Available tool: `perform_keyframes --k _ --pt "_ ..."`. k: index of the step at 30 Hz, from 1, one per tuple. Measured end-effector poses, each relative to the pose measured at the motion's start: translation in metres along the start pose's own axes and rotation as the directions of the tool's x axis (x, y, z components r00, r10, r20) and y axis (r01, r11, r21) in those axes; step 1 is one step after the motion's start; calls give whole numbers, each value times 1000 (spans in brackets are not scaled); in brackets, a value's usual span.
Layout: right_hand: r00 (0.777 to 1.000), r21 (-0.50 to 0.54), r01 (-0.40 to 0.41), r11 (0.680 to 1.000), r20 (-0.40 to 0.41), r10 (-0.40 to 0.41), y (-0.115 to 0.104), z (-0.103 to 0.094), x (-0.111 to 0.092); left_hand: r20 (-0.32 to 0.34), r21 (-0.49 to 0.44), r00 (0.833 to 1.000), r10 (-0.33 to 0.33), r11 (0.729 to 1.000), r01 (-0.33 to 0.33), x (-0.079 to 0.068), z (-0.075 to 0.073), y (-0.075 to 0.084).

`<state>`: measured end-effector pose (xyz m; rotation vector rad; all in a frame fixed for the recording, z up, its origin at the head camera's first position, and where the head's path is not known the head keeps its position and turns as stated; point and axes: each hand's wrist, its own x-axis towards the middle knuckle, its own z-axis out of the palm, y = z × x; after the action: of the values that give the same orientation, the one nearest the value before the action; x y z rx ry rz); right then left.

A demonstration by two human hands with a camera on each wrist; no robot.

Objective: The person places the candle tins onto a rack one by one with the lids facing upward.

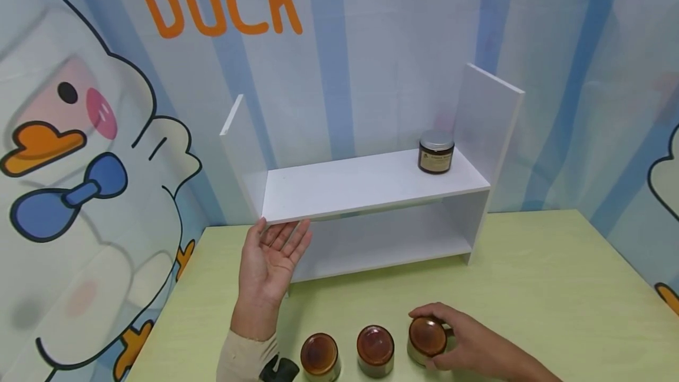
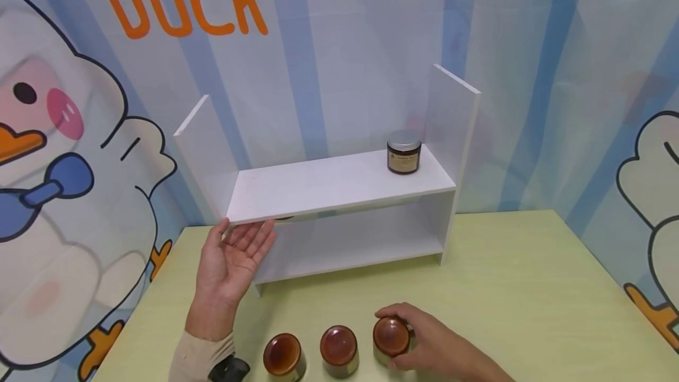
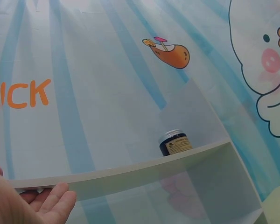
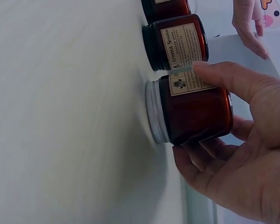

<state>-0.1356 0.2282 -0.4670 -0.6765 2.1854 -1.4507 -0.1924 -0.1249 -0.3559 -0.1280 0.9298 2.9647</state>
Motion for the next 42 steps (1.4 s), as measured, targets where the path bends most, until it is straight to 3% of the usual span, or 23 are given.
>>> perform_keyframes --k 15,24,42 --pt "999 -177 23 984 -29 -29 -10 2 6 13 -7 1000 -1 1000 1 -2 -1 1" --pt "995 -332 32 943 -75 -60 -15 7 8 14 -6 1000 -3 1000 3 -1 0 2" --pt "992 -336 25 941 -108 -65 -14 9 8 14 -7 1000 -6 1000 6 -2 0 2"
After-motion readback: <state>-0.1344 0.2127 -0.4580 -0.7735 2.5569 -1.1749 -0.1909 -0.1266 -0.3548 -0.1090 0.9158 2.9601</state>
